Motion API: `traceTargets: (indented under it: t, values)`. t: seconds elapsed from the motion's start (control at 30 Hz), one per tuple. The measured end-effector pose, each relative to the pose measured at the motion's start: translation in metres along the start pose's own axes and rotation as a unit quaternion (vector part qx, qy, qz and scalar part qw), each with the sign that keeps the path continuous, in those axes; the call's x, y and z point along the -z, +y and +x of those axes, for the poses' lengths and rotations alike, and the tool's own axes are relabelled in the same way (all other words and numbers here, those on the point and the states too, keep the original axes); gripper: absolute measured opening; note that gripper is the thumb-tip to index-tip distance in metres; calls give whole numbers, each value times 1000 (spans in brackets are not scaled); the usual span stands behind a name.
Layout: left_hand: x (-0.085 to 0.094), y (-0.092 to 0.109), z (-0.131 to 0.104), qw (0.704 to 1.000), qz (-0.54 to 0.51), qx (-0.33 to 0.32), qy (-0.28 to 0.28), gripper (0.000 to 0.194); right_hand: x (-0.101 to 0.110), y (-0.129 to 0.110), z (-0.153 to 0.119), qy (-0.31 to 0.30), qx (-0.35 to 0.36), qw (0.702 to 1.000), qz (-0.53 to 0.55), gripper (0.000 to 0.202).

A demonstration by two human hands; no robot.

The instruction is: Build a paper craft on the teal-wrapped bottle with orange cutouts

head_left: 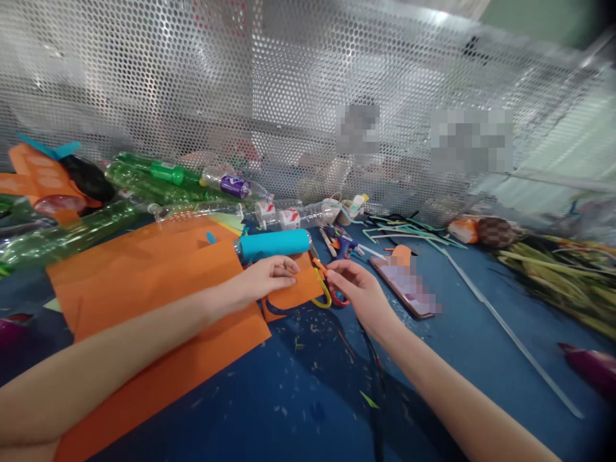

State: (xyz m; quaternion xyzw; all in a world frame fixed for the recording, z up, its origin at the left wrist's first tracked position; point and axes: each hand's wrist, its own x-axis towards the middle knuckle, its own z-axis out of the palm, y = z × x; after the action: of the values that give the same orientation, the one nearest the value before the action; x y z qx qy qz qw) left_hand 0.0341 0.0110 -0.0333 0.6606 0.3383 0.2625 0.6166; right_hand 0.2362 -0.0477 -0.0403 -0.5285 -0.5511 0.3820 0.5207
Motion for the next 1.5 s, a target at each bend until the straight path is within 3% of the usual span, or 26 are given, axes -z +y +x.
traceTargets:
  t: [0.1,0.2,0.3,0.4,0.8,1.07,1.17,1.23,1.37,1.5]
  values:
    - [-10,-15,4,994,-84,-3,66,32,-3,-1,-4,-16,36,997,-65,19]
    - [-17,-22,3,987,-132,-9,93,38,-6,0,-8,-5,76,990,-122,16]
    - [-22,-18,-2,988,-141,-14,57,37,-8,-1,-12,9,103,982,-155,12]
    - [-24,-10,-9,992,-121,-27,32,20,-9,-3,-14,5,117,977,-177,9]
    - [-24,-10,-11,997,-55,-45,22,16,-9,0,-15,-20,137,972,-189,8]
    - [-20,-17,-10,995,5,-74,63,24,-11,-4,-17,-31,158,965,-205,6]
    - [-19,-21,-8,993,15,-87,76,24,-11,-4,-16,-30,142,974,-176,9]
    - [-20,-20,-8,992,-10,-86,88,22,-9,-5,-13,-43,116,985,-118,22]
    - [-23,-15,-10,989,-59,-59,125,23,-6,-10,-9,-103,5,994,32,29]
    - [-24,-14,-11,985,-93,-58,133,23,-6,-11,-9,-99,-40,994,21,30]
